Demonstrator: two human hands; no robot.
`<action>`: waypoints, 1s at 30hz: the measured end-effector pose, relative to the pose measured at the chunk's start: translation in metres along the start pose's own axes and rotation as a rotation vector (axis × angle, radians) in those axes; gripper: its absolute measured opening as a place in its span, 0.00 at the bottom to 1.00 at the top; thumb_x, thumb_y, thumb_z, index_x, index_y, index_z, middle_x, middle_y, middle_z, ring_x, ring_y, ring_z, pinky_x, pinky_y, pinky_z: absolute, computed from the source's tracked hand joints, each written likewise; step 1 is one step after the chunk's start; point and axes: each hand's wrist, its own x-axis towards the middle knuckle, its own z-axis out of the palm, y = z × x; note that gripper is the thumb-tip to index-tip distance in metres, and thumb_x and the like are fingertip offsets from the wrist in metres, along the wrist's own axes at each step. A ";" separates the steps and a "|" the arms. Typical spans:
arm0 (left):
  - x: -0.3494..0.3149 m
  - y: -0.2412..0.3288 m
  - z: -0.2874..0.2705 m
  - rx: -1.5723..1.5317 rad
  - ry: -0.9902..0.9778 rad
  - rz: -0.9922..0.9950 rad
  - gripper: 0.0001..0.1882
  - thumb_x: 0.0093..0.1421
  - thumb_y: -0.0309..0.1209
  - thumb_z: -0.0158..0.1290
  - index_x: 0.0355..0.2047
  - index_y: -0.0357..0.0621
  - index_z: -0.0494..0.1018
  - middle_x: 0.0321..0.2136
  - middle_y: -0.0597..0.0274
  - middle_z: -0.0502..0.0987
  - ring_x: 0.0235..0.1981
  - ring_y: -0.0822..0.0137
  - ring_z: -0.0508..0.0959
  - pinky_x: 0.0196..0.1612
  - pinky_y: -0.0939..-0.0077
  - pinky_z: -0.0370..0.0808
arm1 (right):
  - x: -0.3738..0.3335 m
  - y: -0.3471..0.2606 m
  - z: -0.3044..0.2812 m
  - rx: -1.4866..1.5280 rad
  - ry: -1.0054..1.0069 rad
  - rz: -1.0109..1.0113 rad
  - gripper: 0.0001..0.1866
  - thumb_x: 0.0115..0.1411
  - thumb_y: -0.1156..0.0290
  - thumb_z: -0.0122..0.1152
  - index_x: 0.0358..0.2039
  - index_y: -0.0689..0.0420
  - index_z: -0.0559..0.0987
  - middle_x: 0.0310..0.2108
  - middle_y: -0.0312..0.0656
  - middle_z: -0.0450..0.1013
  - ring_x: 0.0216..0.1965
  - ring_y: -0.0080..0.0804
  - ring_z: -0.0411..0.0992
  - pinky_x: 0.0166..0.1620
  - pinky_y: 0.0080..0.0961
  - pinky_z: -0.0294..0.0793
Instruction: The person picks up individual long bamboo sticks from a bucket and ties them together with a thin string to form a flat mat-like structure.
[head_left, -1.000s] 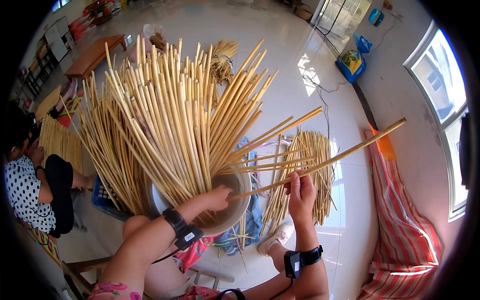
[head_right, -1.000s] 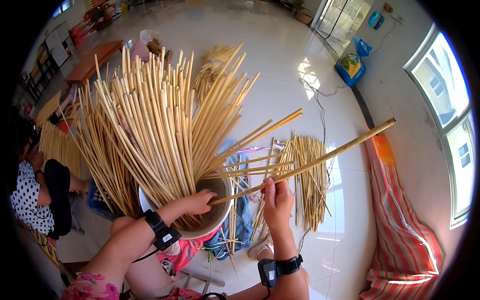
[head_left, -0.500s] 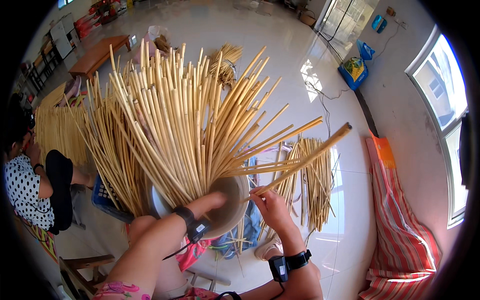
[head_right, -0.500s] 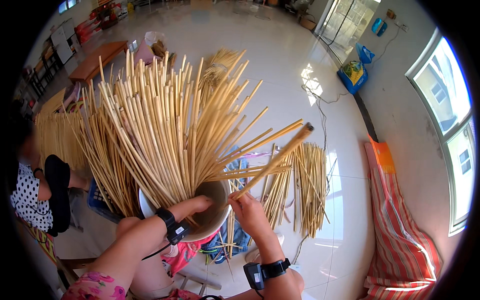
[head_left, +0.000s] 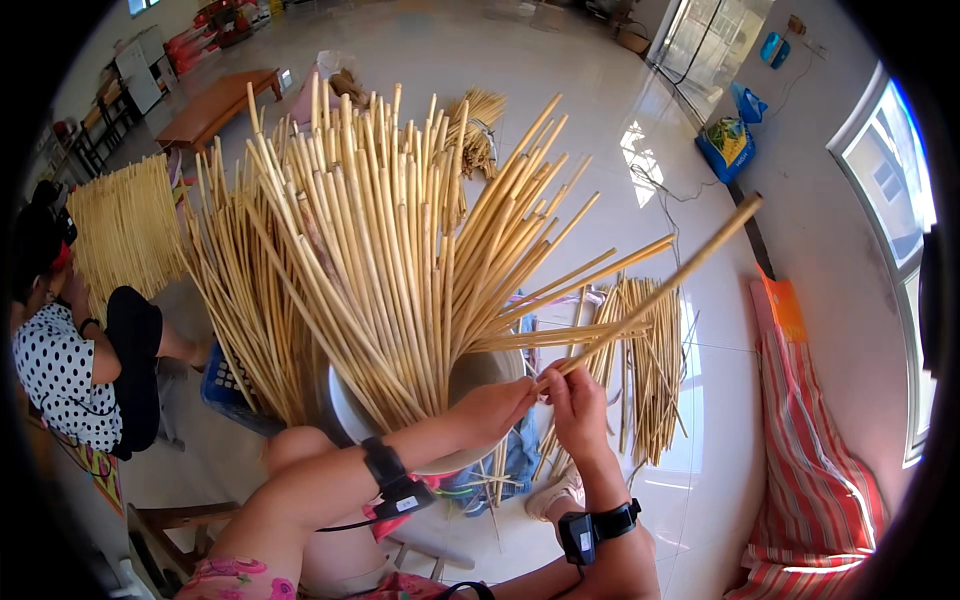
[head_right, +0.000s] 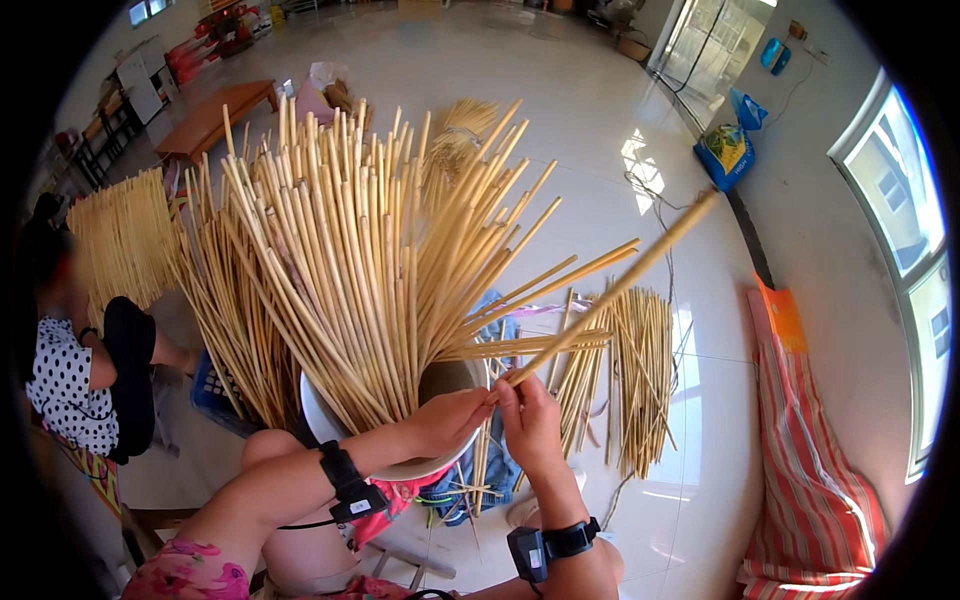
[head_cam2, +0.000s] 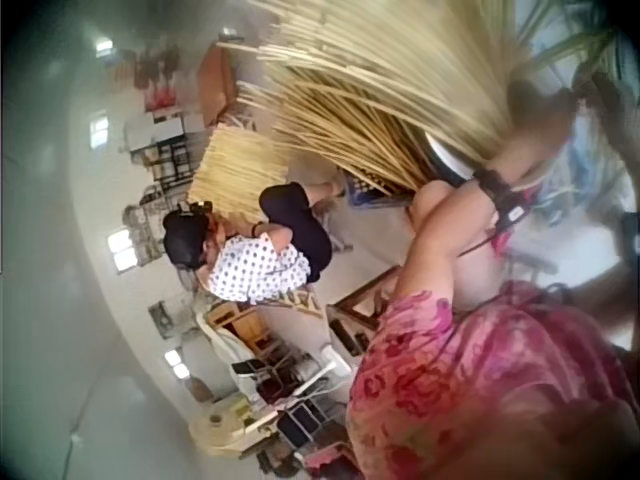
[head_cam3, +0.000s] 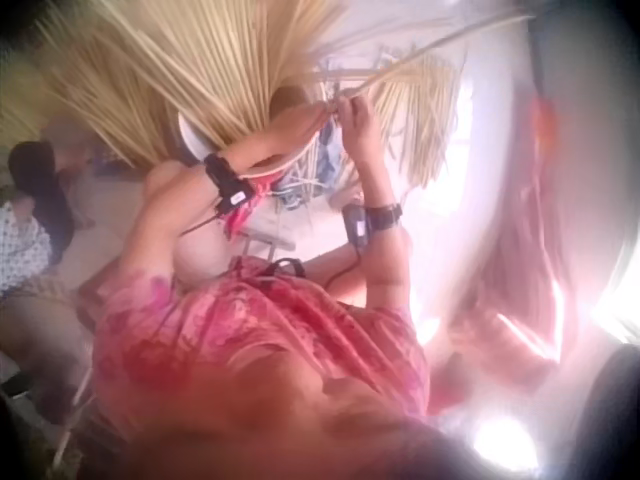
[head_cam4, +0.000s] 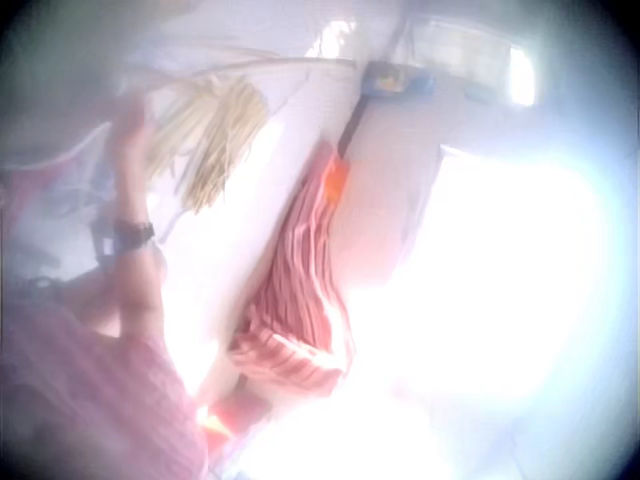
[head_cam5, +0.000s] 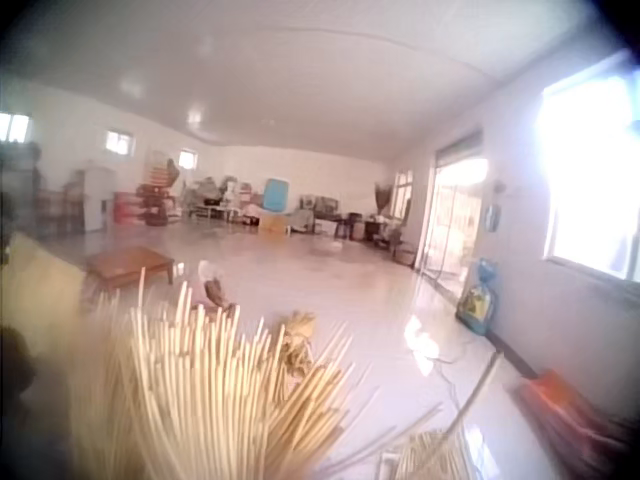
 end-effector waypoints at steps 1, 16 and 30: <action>0.001 -0.002 0.003 0.071 -0.044 -0.022 0.12 0.65 0.36 0.41 0.38 0.39 0.65 0.31 0.45 0.74 0.34 0.44 0.75 0.37 0.57 0.70 | -0.001 0.004 -0.001 0.017 0.090 -0.056 0.05 0.64 0.75 0.49 0.35 0.63 0.72 0.25 0.40 0.72 0.26 0.23 0.70 0.31 0.20 0.70; -0.016 -0.042 -0.029 0.691 -0.148 -0.128 0.12 0.63 0.37 0.45 0.31 0.39 0.67 0.24 0.52 0.75 0.30 0.50 0.77 0.33 0.58 0.74 | 0.014 -0.007 -0.064 0.228 0.695 -0.128 0.15 0.70 0.63 0.37 0.29 0.56 0.65 0.21 0.34 0.62 0.19 0.17 0.56 0.24 0.15 0.56; -0.011 0.015 -0.034 0.208 0.081 0.166 0.08 0.58 0.32 0.52 0.33 0.40 0.70 0.28 0.53 0.70 0.31 0.51 0.74 0.34 0.61 0.72 | 0.012 -0.012 -0.027 0.407 0.385 -0.203 0.16 0.69 0.60 0.41 0.38 0.60 0.69 0.27 0.39 0.70 0.22 0.20 0.66 0.26 0.16 0.67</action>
